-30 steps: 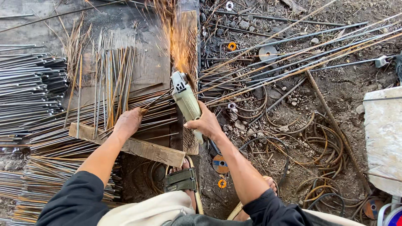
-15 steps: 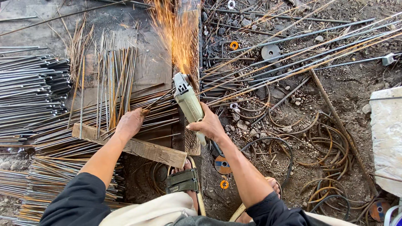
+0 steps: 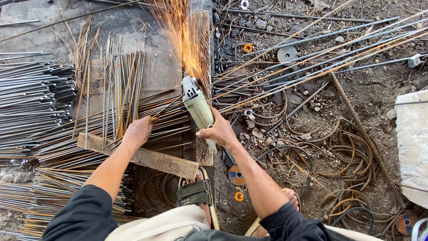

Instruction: The person uses an angle grinder to cut a bundle of metal rods resting on a wooden plank. They hold the rods with one hand while operating the grinder with the other, creating sparks as the metal is cut. The person repeatedly repositions the rods to make multiple cuts.

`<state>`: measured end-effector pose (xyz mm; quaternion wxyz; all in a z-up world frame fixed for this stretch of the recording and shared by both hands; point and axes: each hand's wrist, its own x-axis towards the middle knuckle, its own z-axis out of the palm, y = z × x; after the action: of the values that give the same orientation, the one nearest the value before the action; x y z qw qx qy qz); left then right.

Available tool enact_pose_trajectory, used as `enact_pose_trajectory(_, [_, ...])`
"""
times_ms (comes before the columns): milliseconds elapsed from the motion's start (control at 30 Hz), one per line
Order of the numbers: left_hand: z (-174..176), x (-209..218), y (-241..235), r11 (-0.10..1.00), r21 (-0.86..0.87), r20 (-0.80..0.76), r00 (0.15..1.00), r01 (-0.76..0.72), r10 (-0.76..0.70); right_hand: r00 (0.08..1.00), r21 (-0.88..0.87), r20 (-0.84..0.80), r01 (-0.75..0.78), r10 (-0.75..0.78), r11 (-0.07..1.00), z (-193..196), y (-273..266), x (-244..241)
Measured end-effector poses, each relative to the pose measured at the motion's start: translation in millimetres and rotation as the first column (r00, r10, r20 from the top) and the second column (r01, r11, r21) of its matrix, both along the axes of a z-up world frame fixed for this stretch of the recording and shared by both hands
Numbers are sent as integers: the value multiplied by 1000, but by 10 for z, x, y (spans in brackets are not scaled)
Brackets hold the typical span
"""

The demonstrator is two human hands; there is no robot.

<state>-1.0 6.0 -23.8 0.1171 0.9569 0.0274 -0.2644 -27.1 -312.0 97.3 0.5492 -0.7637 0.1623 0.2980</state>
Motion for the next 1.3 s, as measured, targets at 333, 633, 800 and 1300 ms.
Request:
enact_pose_trajectory(333, [-1, 10, -19, 1000, -1, -6, 1000, -5, 5, 1000, -11, -2, -18, 18, 1000, -10, -10, 13])
enact_pose_trajectory(633, [-69, 18, 15, 1000, 6, -10, 1000, -5, 5, 1000, -4, -5, -12, 12, 1000, -20, 9, 32])
enact_pose_trajectory(800, [44, 16, -27, 1000, 19, -23, 1000, -13, 14, 1000, -19, -12, -12, 12, 1000, 13, -7, -1])
enact_pose_trajectory(1300, [50, 7, -3, 1000, 19, -30, 1000, 2, -2, 1000, -31, -29, -8, 7, 999, -32, 15, -4])
